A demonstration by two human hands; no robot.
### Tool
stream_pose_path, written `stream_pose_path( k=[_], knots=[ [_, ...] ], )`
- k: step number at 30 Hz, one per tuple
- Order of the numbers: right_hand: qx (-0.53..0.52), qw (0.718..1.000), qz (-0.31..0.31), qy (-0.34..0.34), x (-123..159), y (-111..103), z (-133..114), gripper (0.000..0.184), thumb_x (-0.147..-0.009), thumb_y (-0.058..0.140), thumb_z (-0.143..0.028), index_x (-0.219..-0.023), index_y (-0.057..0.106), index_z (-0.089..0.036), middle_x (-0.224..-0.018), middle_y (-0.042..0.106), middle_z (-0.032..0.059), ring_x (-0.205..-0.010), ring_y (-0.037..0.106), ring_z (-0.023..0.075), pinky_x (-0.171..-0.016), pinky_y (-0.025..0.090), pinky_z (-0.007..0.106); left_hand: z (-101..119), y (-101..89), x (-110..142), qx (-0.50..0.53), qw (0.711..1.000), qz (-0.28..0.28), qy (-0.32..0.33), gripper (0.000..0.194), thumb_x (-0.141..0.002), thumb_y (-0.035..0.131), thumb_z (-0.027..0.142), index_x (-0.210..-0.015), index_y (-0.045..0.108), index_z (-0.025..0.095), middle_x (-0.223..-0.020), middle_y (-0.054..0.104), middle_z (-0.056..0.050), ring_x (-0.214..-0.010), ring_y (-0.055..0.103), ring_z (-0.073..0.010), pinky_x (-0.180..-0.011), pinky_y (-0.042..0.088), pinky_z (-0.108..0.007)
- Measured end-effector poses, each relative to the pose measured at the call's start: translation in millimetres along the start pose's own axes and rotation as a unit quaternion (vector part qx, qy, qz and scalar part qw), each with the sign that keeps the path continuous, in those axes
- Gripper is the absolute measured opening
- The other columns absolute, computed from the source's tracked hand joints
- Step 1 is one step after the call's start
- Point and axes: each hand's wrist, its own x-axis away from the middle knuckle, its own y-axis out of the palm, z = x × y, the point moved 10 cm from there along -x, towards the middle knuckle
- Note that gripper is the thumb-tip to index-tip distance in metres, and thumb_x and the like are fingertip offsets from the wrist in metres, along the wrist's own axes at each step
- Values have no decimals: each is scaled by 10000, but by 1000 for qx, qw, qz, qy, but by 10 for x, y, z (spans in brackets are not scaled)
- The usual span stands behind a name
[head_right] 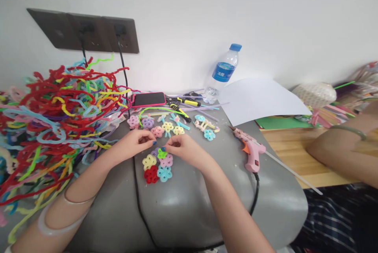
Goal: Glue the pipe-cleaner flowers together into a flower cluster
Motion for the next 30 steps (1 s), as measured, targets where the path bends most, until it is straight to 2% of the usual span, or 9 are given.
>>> stream_pose_path(
  k=[8,16,25,30],
  knots=[
    [-9,1000,17,24,-2,-7,65,170,-741,635,-334,-692,632,-171,-597,560,-34,-571,470,118,-558,342,256,-2,19,11,10,1000,-1,-2,195,-822,541,298,-830,675,157,-754,654,-17,-679,562,-154,-611,404,-246],
    [-8,999,23,37,-39,-10,165,197,-708,654,-371,-690,637,-176,-602,557,-23,-582,474,129,-557,339,265,-32,38,4,21,1000,-4,-10,214,-810,537,311,-829,677,151,-724,617,-11,-662,528,-148,-599,375,-245],
    [6,999,37,31,-19,-42,157,243,-771,608,-420,-715,589,-185,-663,562,-10,-616,484,137,-585,358,276,-25,36,11,20,1000,-4,-7,220,-822,541,319,-835,684,152,-737,627,-12,-664,531,-147,-609,380,-247],
    [25,999,22,37,8,24,163,199,-755,662,-374,-764,586,-190,-609,530,-40,-580,461,129,-542,329,262,-39,37,4,12,1000,-2,-8,210,-821,547,300,-853,691,150,-748,643,-18,-678,555,-154,-621,393,-249]
  ],
)
